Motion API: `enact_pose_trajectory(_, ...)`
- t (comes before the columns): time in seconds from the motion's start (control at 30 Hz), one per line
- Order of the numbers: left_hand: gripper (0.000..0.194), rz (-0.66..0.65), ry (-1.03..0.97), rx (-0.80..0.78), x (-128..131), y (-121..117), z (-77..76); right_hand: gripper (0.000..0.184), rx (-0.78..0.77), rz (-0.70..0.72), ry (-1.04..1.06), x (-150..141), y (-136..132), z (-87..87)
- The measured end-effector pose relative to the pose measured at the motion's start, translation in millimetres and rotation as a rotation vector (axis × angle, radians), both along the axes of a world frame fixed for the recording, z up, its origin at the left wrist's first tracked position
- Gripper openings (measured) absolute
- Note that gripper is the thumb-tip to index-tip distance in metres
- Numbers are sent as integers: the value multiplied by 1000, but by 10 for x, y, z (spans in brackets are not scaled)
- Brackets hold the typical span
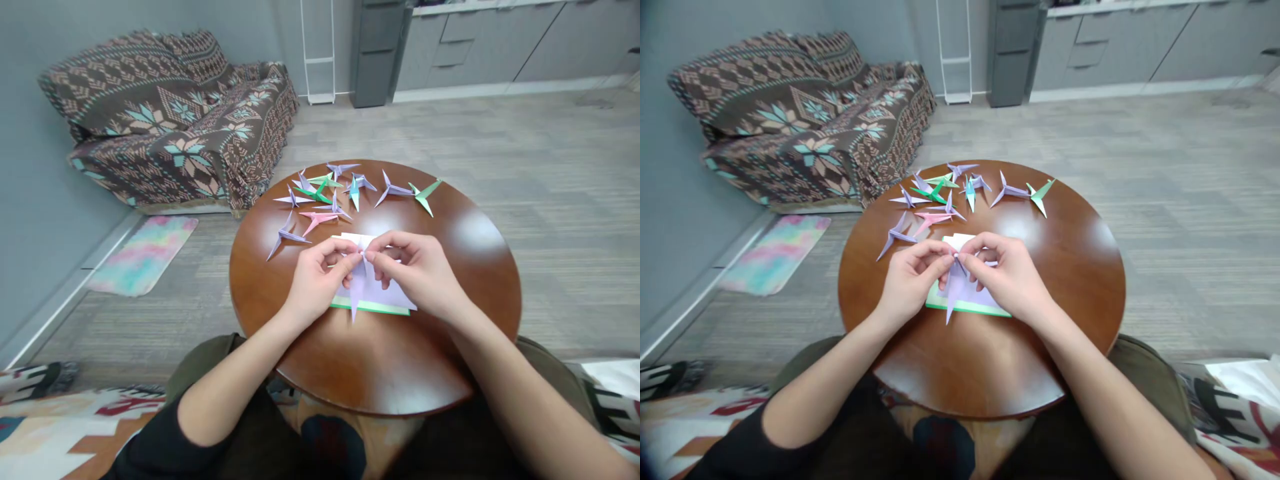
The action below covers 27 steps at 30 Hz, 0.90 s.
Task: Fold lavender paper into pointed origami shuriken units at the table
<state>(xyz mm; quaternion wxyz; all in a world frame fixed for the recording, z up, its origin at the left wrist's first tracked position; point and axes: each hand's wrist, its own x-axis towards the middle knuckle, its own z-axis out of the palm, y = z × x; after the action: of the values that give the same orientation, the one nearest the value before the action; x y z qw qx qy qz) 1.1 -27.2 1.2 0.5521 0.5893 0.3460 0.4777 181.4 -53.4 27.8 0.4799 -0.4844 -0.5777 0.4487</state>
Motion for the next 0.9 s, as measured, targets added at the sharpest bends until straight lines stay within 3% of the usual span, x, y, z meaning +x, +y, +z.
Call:
enact_pose_trajectory(0.57, 25, 24, 22, 51, 7, -92, 66, 14, 191, 13, -82, -76, -79, -46)
enact_pose_trajectory(0.9, 36, 59, -47, -123, -20, 12, 52, 11, 143, -65, -91, -41, -27, -49)
